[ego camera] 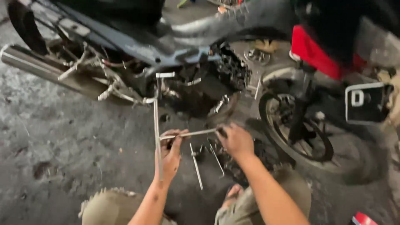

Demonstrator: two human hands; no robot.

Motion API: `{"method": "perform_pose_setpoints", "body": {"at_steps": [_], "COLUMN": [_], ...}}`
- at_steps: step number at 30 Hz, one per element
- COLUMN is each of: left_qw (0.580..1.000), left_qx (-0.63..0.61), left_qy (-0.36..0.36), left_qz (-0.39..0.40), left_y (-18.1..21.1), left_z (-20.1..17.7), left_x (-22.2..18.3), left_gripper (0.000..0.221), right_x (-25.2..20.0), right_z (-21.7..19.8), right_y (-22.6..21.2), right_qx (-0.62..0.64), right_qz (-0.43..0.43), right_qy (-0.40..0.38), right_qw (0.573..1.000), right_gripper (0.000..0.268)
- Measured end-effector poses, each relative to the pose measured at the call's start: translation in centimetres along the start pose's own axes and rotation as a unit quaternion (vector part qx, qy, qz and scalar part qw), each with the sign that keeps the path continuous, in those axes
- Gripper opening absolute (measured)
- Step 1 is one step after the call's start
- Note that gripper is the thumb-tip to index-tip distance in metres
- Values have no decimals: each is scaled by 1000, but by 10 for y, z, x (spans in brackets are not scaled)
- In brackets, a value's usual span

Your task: Repairing a motorcycle engine by disassembling components and using hand tools

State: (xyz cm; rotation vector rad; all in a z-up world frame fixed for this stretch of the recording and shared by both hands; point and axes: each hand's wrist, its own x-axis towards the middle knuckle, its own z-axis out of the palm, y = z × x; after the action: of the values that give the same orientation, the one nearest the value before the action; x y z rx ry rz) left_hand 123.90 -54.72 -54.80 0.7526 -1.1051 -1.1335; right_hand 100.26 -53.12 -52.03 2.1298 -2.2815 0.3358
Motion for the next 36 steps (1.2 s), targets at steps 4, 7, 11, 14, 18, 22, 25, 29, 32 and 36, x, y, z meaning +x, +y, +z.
{"method": "perform_pose_setpoints", "body": {"at_steps": [4, 7, 11, 14, 18, 22, 25, 29, 32, 36], "left_qw": [998, 978, 967, 970, 980, 975, 946, 932, 938, 952], "left_qx": [35, 78, 117, 121, 176, 11, 90, 11, -33, 17], "left_qy": [-21, -102, -132, -106, -98, -142, -203, -240, -210, -117], "left_qz": [56, 165, 186, 181, 8, -173, -235, -271, -275, -281], "left_y": [42, 63, 59, 51, 40, 31, 37, 32, 11, 5], "left_z": [22, 29, 33, 34, 16, -10, -20, -33, -39, -21], "left_x": [-22, -19, -22, -24, -30, -26, -17, -14, -11, -4], "left_gripper": [9, 12, 14, 15, 47, 57, 56, 70, 72, 59], "right_x": [-7, 1, -5, 8, 32, 55, 76, 91, 96, 98], "right_z": [-45, -61, -90, -48, -8, -6, -5, 6, 16, 4], "right_y": [-10, -13, -47, -52, -55, -77, -84, -88, -87, -77], "right_qx": [141, 380, 662, 698, 735, 731, 715, 763, 782, 726], "right_qz": [72, 80, 184, 199, 138, 141, 141, 101, 104, 58], "right_qy": [-66, -20, -45, -87, -134, -106, -139, -121, -118, -107], "right_qw": [985, 921, 725, 682, 650, 659, 671, 627, 603, 677], "right_gripper": [46, 46, 64, 60, 49, 50, 49, 50, 47, 53]}}
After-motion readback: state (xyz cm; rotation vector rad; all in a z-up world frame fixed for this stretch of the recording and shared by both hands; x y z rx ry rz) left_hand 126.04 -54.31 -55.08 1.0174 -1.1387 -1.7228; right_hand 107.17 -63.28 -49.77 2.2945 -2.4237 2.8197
